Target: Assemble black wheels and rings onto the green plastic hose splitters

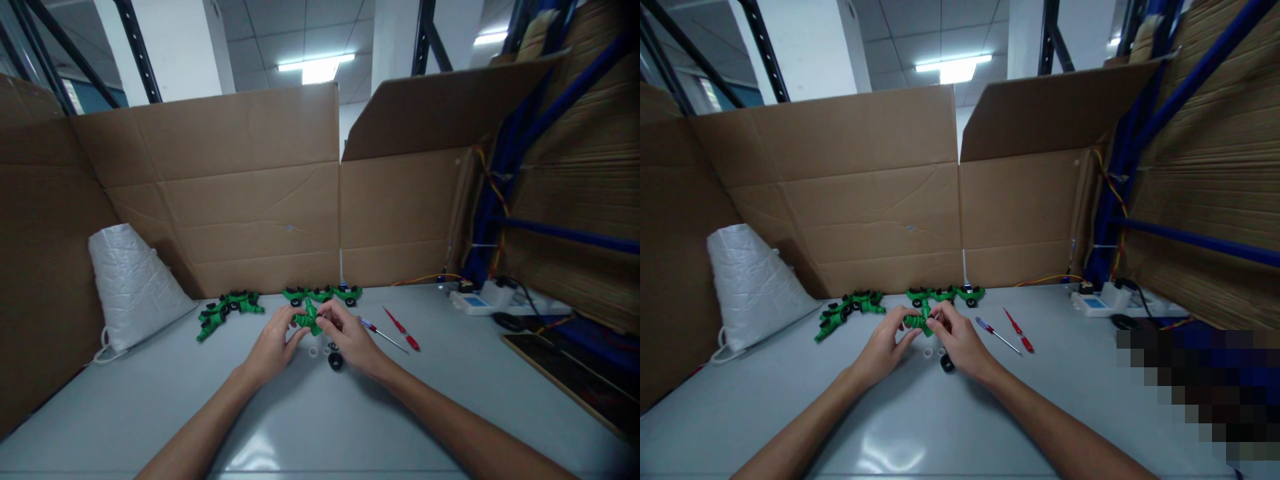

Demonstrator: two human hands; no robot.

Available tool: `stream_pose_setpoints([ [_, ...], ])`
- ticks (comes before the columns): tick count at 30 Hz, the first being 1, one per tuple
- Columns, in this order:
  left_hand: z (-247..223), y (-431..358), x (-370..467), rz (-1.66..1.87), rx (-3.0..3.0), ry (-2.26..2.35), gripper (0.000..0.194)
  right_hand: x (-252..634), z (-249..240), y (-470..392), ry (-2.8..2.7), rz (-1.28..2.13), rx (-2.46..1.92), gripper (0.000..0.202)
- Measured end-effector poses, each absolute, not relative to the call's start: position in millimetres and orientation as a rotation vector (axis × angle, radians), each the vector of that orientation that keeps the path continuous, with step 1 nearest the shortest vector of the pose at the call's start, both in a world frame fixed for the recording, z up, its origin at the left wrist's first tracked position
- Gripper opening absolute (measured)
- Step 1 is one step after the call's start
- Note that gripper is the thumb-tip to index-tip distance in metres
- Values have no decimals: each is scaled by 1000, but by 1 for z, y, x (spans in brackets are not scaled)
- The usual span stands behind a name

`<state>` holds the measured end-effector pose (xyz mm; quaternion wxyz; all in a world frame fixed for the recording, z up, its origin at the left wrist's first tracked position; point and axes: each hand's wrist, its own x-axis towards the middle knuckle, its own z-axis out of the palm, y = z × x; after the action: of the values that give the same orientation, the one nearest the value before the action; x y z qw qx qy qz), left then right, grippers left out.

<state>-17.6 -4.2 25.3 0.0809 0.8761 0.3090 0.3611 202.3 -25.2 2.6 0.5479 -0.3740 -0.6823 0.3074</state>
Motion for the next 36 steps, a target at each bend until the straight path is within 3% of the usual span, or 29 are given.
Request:
stream_pose_setpoints([
  [10,26,-8,-13,1080,2511,874,22,199,2,-17,-1437,1025,-735,34],
  [22,28,-6,-3,1091,2065,726,26,199,7,-18,-1370,1100,-776,50],
  [36,23,3,-5,1098,1820,722,44,200,-5,-16,-1518,1019,-768,31],
])
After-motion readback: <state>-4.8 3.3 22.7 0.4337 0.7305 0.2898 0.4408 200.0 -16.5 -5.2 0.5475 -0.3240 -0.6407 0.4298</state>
